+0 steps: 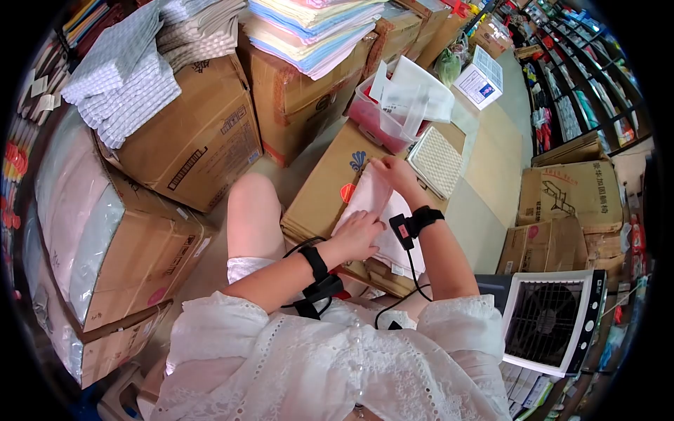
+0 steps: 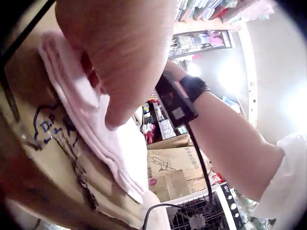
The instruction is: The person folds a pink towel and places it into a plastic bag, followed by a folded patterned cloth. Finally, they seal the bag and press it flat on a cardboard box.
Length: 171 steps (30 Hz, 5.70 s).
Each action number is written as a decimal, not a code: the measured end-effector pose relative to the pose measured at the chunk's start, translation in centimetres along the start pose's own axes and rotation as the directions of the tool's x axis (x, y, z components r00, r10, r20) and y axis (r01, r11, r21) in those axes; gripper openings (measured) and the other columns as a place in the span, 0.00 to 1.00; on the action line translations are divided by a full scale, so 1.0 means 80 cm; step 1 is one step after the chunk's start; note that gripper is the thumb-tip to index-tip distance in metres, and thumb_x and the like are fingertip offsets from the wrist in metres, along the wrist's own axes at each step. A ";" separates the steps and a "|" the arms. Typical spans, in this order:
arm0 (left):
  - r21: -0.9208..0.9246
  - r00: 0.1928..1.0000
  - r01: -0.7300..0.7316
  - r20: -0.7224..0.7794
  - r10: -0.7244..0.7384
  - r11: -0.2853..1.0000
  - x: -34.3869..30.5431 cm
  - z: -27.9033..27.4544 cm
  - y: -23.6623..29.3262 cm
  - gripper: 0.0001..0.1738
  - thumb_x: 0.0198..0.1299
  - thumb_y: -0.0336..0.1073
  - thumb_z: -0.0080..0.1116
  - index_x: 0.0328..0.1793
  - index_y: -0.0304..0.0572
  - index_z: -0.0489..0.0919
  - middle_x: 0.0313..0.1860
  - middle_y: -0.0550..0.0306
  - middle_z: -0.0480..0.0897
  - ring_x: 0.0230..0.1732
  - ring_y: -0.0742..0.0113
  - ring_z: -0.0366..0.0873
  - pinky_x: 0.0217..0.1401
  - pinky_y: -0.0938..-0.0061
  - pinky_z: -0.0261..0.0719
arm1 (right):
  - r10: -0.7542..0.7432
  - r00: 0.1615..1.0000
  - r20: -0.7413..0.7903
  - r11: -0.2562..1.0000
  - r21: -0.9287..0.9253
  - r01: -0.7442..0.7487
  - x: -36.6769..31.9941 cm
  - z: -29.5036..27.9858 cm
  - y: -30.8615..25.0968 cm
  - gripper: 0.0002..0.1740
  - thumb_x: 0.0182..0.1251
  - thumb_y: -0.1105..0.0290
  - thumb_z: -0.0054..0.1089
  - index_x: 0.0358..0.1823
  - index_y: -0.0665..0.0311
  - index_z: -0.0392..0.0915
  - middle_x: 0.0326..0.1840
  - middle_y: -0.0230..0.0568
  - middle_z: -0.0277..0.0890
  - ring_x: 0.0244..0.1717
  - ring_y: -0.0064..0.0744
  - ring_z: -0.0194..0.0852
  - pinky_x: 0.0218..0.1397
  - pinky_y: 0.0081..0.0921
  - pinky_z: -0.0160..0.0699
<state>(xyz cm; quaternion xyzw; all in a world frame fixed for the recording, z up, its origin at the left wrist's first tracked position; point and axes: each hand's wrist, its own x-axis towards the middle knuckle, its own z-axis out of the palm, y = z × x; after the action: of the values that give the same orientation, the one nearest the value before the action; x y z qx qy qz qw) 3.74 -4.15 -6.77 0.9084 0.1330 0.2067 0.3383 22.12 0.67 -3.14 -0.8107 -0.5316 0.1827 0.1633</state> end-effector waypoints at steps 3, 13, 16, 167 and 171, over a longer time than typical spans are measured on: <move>-0.104 0.996 -0.058 0.060 0.064 0.993 -0.007 -0.015 -0.011 0.28 0.39 0.38 0.64 0.50 0.42 0.72 0.51 0.48 0.69 0.53 0.49 0.67 0.55 0.63 0.66 | -0.076 0.992 0.099 0.992 -0.089 0.085 0.010 0.008 0.001 0.26 0.52 0.49 0.57 0.37 0.68 0.78 0.30 0.52 0.78 0.34 0.47 0.77 0.41 0.35 0.73; 0.293 0.999 0.004 0.044 -0.018 0.956 -0.036 -0.069 -0.015 0.40 0.35 0.42 0.69 0.59 0.47 0.66 0.53 0.49 0.68 0.51 0.52 0.70 0.50 0.63 0.69 | 0.047 0.943 0.329 0.894 0.407 -0.186 0.002 -0.026 0.007 0.19 0.59 0.55 0.57 0.41 0.64 0.75 0.30 0.30 0.73 0.30 0.20 0.68 0.32 0.19 0.66; 0.221 0.997 0.070 -0.055 -0.059 0.973 -0.033 -0.062 -0.005 0.36 0.36 0.38 0.67 0.56 0.45 0.67 0.48 0.49 0.69 0.45 0.53 0.73 0.45 0.64 0.71 | 0.059 0.963 0.263 0.888 0.427 -0.171 0.003 -0.017 0.010 0.19 0.59 0.55 0.57 0.40 0.65 0.75 0.30 0.30 0.74 0.29 0.19 0.68 0.31 0.19 0.67; 0.342 0.820 -0.525 0.448 0.355 0.780 0.113 -0.015 -0.042 0.29 0.61 0.51 0.43 0.68 0.54 0.60 0.71 0.52 0.53 0.72 0.51 0.45 0.71 0.53 0.41 | -0.519 0.855 -0.022 0.851 -0.104 0.514 -0.230 0.054 0.004 0.34 0.59 0.56 0.51 0.63 0.68 0.57 0.66 0.54 0.53 0.68 0.49 0.48 0.69 0.42 0.47; 0.342 0.801 -0.547 0.481 0.358 0.764 0.120 -0.018 -0.040 0.30 0.62 0.55 0.39 0.67 0.51 0.62 0.71 0.53 0.52 0.72 0.53 0.45 0.72 0.55 0.40 | -0.597 0.801 0.056 0.798 -0.069 0.599 -0.254 0.054 0.009 0.34 0.61 0.58 0.50 0.64 0.68 0.55 0.67 0.54 0.51 0.69 0.49 0.45 0.69 0.42 0.47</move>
<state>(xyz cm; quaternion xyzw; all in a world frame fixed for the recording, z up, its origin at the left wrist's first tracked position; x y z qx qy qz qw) 11.22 2.69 -5.19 0.9886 -0.1189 0.0618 0.0688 13.18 -18.00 -4.78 -0.6048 -0.7698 0.1125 0.1704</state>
